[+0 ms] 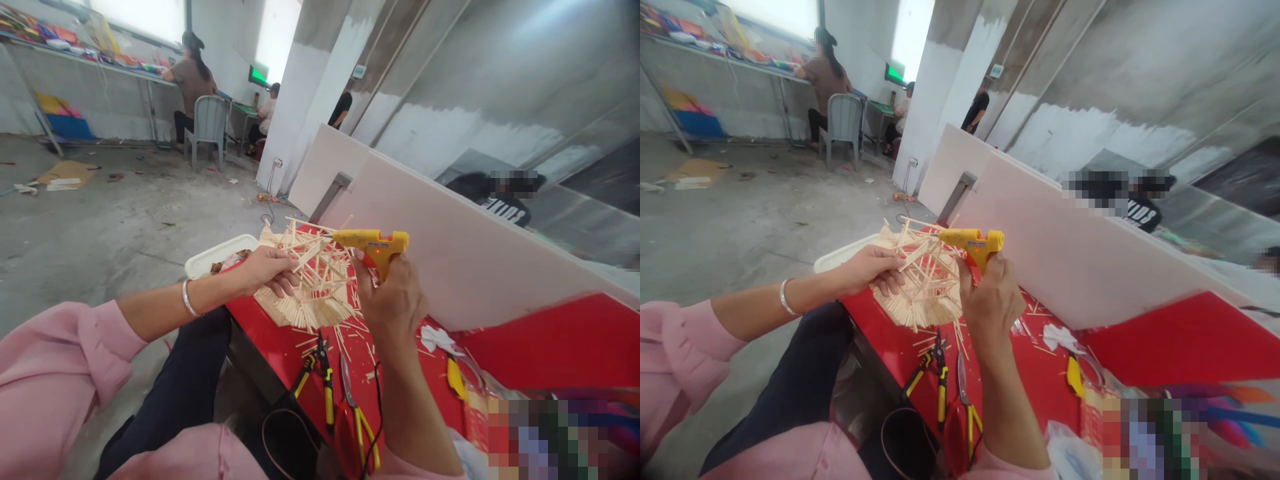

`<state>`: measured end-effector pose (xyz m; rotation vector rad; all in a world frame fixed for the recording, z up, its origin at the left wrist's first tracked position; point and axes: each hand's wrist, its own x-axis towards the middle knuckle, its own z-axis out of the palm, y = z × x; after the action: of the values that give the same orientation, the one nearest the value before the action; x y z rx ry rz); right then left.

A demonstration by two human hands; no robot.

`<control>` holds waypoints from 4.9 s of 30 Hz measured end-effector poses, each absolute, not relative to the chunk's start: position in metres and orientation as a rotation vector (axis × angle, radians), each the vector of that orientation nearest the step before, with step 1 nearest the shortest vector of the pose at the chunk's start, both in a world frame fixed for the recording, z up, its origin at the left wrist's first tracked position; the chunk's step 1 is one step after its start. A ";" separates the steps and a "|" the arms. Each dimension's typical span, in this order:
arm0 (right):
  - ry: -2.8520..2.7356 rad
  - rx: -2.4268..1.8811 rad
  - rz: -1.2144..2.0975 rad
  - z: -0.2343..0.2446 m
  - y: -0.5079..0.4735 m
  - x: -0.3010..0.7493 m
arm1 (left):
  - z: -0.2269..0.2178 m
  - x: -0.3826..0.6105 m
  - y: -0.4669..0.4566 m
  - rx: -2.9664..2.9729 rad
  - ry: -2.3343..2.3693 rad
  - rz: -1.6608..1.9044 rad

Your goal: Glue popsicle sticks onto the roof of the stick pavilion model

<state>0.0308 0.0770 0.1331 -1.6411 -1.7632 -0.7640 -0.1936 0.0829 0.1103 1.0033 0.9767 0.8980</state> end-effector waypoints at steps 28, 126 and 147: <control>-1.649 -1.630 -0.654 0.125 0.063 0.031 | 0.106 -0.197 0.077 1.152 1.135 0.957; -1.596 -1.409 0.418 0.039 -0.058 0.027 | 0.079 -0.211 0.063 1.082 1.055 1.277; -1.887 -1.159 -0.028 0.078 -0.013 -0.006 | 0.102 -0.206 0.078 1.069 1.064 0.991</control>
<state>-0.0057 -0.0125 0.0781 -1.1594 -1.8875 -0.0281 -0.2056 0.0783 0.1021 1.0686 1.0636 0.9909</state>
